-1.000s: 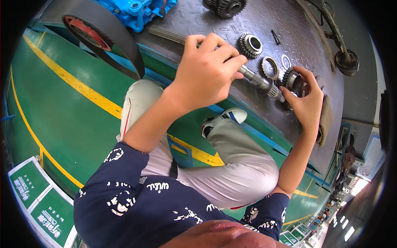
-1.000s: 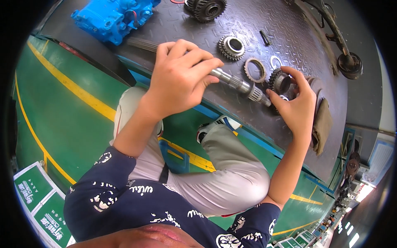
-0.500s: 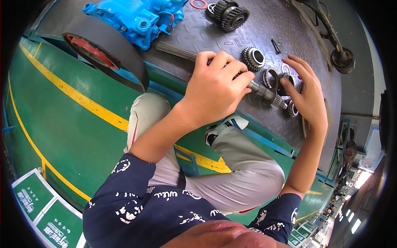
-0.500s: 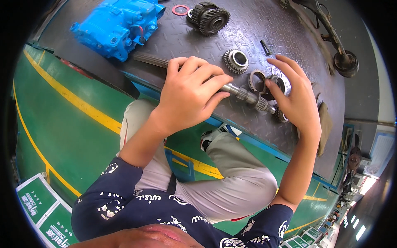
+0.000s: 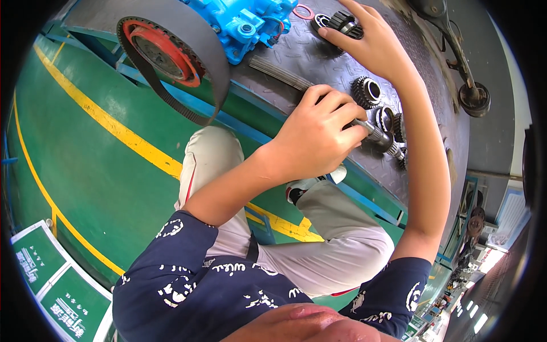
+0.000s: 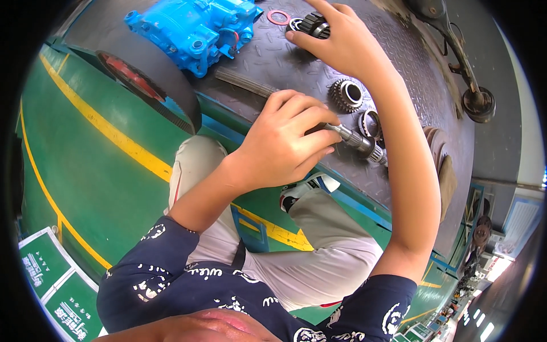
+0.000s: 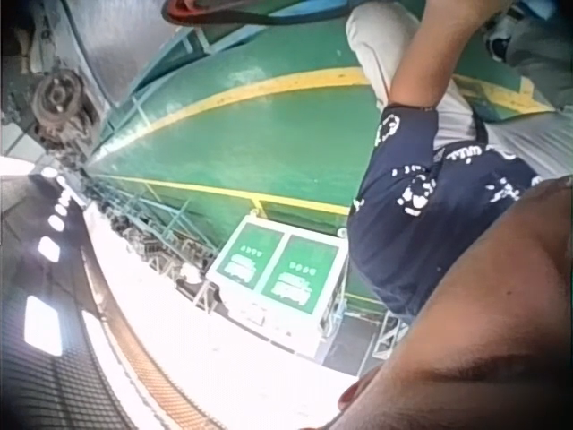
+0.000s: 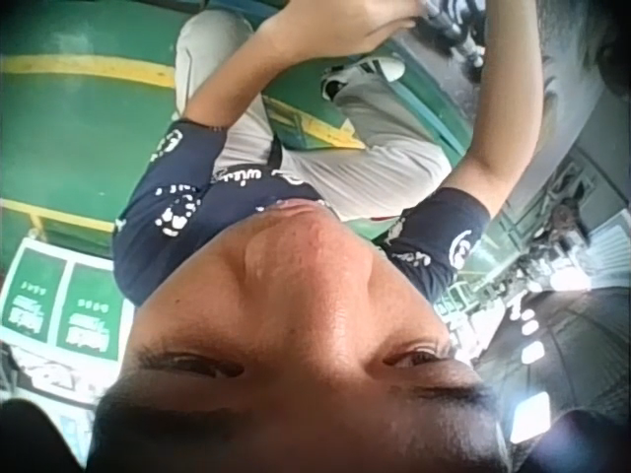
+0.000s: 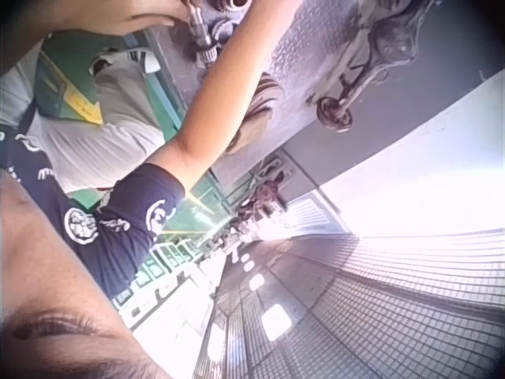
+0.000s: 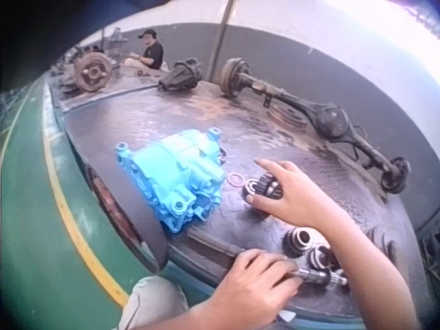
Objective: The person assembles a series of gears onto a metal shaft by hand while sitting at a workbench. The person then moves to a different part of the workbench and touches a blue housing unit with a black belt.
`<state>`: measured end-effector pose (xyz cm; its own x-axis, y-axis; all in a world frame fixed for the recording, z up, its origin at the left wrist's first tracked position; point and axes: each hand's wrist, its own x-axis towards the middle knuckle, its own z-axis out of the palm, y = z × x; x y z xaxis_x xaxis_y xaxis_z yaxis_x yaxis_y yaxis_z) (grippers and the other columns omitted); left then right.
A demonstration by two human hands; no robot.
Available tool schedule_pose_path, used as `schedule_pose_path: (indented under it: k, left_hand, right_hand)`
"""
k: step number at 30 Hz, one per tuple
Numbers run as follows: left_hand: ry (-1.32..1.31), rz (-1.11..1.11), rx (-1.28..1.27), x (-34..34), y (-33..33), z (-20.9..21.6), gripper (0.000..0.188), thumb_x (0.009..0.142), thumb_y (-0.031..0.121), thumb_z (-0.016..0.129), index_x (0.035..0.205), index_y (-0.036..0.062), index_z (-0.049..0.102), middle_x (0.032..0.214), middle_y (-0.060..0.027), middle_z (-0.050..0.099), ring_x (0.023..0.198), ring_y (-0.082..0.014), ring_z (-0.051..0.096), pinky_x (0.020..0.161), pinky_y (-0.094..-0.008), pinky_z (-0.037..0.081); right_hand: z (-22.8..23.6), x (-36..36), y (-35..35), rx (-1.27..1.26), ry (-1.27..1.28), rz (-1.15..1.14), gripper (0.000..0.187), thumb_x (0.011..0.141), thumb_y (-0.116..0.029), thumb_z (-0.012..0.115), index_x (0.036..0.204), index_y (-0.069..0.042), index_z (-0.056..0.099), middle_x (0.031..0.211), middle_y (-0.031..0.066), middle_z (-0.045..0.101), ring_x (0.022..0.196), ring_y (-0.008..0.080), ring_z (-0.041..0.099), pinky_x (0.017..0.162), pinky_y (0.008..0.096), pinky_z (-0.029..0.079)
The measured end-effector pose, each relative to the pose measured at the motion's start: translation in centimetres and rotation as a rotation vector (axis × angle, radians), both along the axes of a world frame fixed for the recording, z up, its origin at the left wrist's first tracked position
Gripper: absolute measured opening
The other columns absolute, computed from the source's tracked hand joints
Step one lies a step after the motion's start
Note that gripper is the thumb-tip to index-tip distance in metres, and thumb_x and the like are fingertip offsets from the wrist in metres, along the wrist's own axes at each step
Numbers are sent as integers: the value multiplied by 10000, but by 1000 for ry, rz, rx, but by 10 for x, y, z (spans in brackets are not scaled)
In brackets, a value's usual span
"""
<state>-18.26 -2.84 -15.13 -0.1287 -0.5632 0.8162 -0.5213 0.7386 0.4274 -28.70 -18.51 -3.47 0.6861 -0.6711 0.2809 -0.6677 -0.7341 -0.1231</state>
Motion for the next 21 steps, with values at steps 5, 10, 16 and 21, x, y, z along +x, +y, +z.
schedule_pose_path:
  k: [5, 10, 16, 21]
  left_hand:
    - [-38, -19, 29, 6, 8, 3, 159, 844, 149, 811, 996, 105, 794, 1228, -47, 727, 1272, -308, 630, 1125, -536, 451]
    - [-43, -49, 75, 16, 13, -1, 154, 886, 163, 815, 1030, 114, 797, 1274, -44, 727, 1350, -325, 604, 1176, -555, 423]
    - [-46, -46, 101, 12, 14, 4, 170, 880, 172, 828, 1043, 134, 803, 1263, -30, 731, 1341, -306, 612, 1190, -533, 400]
    - [-46, -21, 113, 12, 13, 5, 176, 873, 177, 834, 1043, 145, 805, 1247, -20, 735, 1328, -291, 617, 1182, -519, 401]
  right_hand:
    - [-28, -13, -33, 30, -37, -12, 504, 899, -362, 860, 1316, -108, 737, 1154, 207, 757, 1091, 388, 735, 984, 448, 564]
    - [-32, -47, -14, 109, -256, 6, 437, 876, -306, 900, 1199, -62, 736, 1116, 143, 753, 1022, 292, 739, 944, 395, 568]
    - [-40, -81, -11, 189, -363, 66, 403, 875, -246, 920, 1171, -55, 725, 1355, 101, 671, 1245, 259, 660, 1072, 388, 514]
    - [-37, -81, 2, 357, -472, -24, 431, 905, -209, 910, 1261, -51, 725, 1379, 90, 684, 1187, 194, 699, 1047, 375, 552]
